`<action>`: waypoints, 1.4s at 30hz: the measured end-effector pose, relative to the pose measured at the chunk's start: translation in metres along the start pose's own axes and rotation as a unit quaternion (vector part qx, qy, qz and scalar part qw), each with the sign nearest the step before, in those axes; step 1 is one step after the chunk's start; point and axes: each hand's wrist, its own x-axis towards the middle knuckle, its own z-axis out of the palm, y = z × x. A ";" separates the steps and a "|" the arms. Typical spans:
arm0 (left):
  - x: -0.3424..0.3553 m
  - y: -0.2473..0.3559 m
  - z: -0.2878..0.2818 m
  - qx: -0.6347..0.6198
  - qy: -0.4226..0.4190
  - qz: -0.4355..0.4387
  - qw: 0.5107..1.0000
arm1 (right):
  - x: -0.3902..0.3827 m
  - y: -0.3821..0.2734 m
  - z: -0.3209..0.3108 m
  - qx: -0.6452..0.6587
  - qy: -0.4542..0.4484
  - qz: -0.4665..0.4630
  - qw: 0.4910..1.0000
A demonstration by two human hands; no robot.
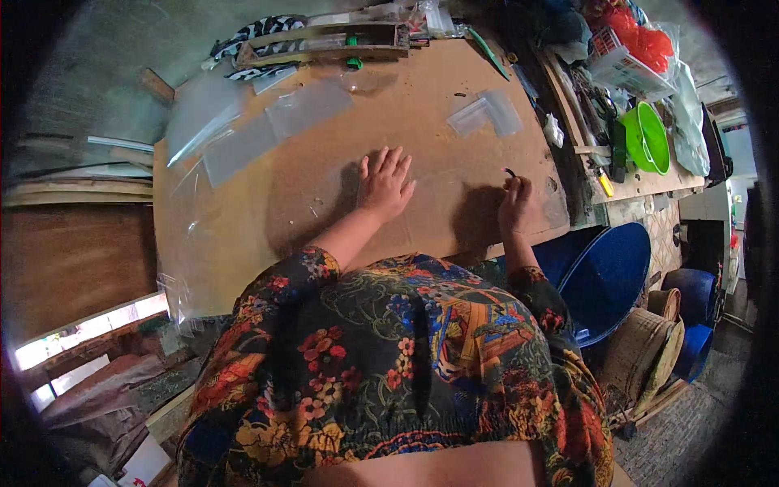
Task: The person organizes and handles several small plastic sleeves on a workspace by hand, flattening them and stacking them together.
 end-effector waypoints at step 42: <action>0.002 0.019 -0.018 0.026 -0.093 -0.041 0.994 | -0.016 -0.045 0.052 -0.077 -0.257 -0.336 0.903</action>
